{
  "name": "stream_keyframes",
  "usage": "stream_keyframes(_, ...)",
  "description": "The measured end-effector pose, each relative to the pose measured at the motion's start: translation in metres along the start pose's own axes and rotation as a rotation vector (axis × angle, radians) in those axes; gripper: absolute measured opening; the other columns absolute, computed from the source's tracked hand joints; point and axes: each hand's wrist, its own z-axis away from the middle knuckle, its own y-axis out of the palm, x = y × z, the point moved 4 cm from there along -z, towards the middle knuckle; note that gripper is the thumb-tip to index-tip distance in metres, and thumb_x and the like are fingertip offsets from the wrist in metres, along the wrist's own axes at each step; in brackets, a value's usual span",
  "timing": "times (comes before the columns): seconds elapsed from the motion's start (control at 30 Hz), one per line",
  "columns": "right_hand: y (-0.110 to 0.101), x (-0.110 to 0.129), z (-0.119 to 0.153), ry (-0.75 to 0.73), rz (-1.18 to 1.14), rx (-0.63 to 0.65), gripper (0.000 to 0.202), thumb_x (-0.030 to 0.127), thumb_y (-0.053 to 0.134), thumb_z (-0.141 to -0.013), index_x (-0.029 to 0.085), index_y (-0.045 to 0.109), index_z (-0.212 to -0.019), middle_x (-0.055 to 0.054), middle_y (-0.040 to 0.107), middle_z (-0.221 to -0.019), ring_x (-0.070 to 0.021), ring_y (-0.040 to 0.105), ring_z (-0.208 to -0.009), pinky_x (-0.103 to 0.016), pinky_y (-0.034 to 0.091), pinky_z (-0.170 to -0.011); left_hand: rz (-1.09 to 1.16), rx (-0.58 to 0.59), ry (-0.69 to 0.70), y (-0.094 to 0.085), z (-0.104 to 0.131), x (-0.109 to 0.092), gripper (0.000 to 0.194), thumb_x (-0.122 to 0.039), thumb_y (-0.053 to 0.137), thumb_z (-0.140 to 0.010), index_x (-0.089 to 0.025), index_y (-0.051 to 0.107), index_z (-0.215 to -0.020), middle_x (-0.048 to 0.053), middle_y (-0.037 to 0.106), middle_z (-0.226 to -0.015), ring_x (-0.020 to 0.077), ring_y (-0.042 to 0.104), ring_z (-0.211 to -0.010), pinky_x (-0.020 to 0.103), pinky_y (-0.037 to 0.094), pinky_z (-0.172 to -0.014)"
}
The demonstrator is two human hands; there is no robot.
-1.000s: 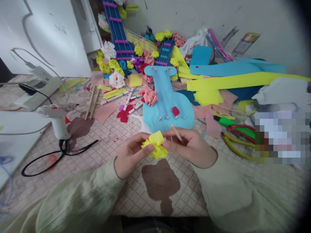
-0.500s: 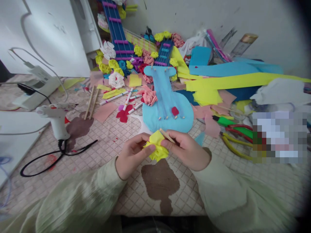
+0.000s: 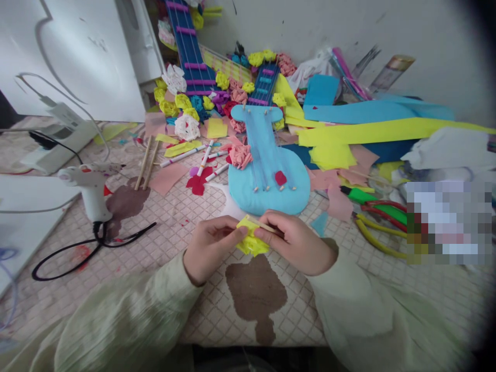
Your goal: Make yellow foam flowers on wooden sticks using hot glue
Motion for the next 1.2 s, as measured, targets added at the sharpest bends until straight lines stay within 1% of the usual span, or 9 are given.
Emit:
stream_keyframes(0.1, 0.000, -0.001, 0.001, -0.011, 0.015, -0.004, 0.018, 0.027, 0.046, -0.083, 0.017, 0.044, -0.067, 0.004, 0.040, -0.062, -0.0090, 0.039, -0.057, -0.023, 0.033, -0.054, -0.015, 0.019, -0.002, 0.000, 0.000, 0.000, 0.008, -0.023, 0.066, -0.067, -0.015, 0.065, -0.066, 0.001, 0.063, -0.063, 0.0102, 0.057, -0.058, 0.020, 0.048, -0.056)
stream_keyframes(0.23, 0.001, 0.001, 0.001, -0.061, 0.013, 0.007, 0.019, 0.025, 0.047, -0.082, 0.017, 0.043, -0.065, 0.003, 0.040, -0.063, -0.0088, 0.040, -0.058, -0.022, 0.033, -0.054, -0.046, 0.143, -0.029, 0.006, 0.000, -0.003, 0.015, -0.025, 0.064, -0.068, -0.014, 0.066, -0.079, 0.003, 0.065, -0.071, 0.0129, 0.059, -0.065, 0.024, 0.048, -0.061)
stream_keyframes(0.33, 0.000, 0.002, 0.000, -0.063, 0.033, -0.010, 0.025, 0.027, 0.047, -0.082, 0.017, 0.041, -0.060, 0.004, 0.037, -0.060, -0.0082, 0.038, -0.055, -0.022, 0.032, -0.052, -0.087, 0.195, -0.027, 0.008, 0.000, -0.005, 0.016, -0.027, 0.061, -0.071, -0.014, 0.067, -0.079, 0.004, 0.064, -0.072, 0.0137, 0.058, -0.066, 0.025, 0.047, -0.061)
stream_keyframes(0.47, -0.002, 0.003, 0.000, -0.032, 0.063, -0.049, 0.030, 0.031, 0.048, -0.081, 0.018, 0.039, -0.056, 0.004, 0.035, -0.057, -0.0078, 0.037, -0.052, -0.022, 0.031, -0.049, -0.166, 0.155, 0.029, 0.005, 0.001, -0.008, 0.016, -0.027, 0.058, -0.074, -0.014, 0.068, -0.073, 0.004, 0.063, -0.069, 0.0123, 0.054, -0.064, 0.023, 0.044, -0.059)
stream_keyframes(0.57, -0.004, 0.003, 0.002, -0.033, 0.072, -0.064, 0.026, 0.033, 0.045, -0.083, 0.017, 0.045, -0.062, 0.003, 0.041, -0.060, -0.0086, 0.040, -0.053, -0.023, 0.034, -0.050, -0.150, 0.120, 0.036, 0.003, 0.000, -0.008, 0.015, -0.026, 0.059, -0.073, -0.015, 0.068, -0.068, 0.001, 0.060, -0.064, 0.0099, 0.050, -0.059, 0.020, 0.041, -0.054)
stream_keyframes(0.7, -0.007, 0.004, 0.005, -0.094, 0.114, -0.163, 0.028, 0.028, 0.031, -0.090, 0.017, 0.055, -0.081, -0.003, 0.056, -0.073, -0.0130, 0.052, -0.070, -0.026, 0.041, -0.065, -0.127, 0.063, 0.003, 0.000, 0.000, -0.007, 0.015, -0.027, 0.061, -0.071, -0.015, 0.066, -0.064, 0.000, 0.056, -0.058, 0.0083, 0.047, -0.052, 0.020, 0.038, -0.049)
stream_keyframes(0.8, -0.003, 0.007, 0.006, -0.161, 0.202, -0.176, 0.025, 0.024, 0.033, -0.089, 0.017, 0.057, -0.090, -0.005, 0.061, -0.082, -0.0155, 0.054, -0.079, -0.029, 0.042, -0.073, -0.137, 0.067, 0.001, 0.001, 0.001, -0.007, 0.015, -0.028, 0.061, -0.071, -0.015, 0.066, -0.070, 0.001, 0.058, -0.062, 0.0103, 0.050, -0.056, 0.022, 0.041, -0.053)
stream_keyframes(1.03, 0.002, 0.011, 0.006, -0.201, 0.312, -0.112, 0.025, 0.022, 0.038, -0.086, 0.013, 0.061, -0.091, -0.005, 0.057, -0.069, -0.0154, 0.052, -0.068, -0.028, 0.042, -0.062, -0.215, 0.120, 0.077, 0.004, 0.002, -0.009, 0.016, -0.026, 0.059, -0.074, -0.012, 0.066, -0.078, 0.005, 0.060, -0.070, 0.0132, 0.054, -0.065, 0.024, 0.044, -0.058)
stream_keyframes(1.2, 0.001, 0.012, 0.007, -0.217, 0.229, -0.078, 0.026, 0.016, 0.038, -0.084, 0.010, 0.061, -0.095, -0.005, 0.054, -0.072, -0.0128, 0.051, -0.064, -0.026, 0.043, -0.058, -0.290, 0.108, 0.173, 0.004, 0.003, -0.013, 0.016, -0.025, 0.056, -0.076, -0.012, 0.065, -0.074, 0.004, 0.060, -0.068, 0.0123, 0.052, -0.064, 0.023, 0.043, -0.057)
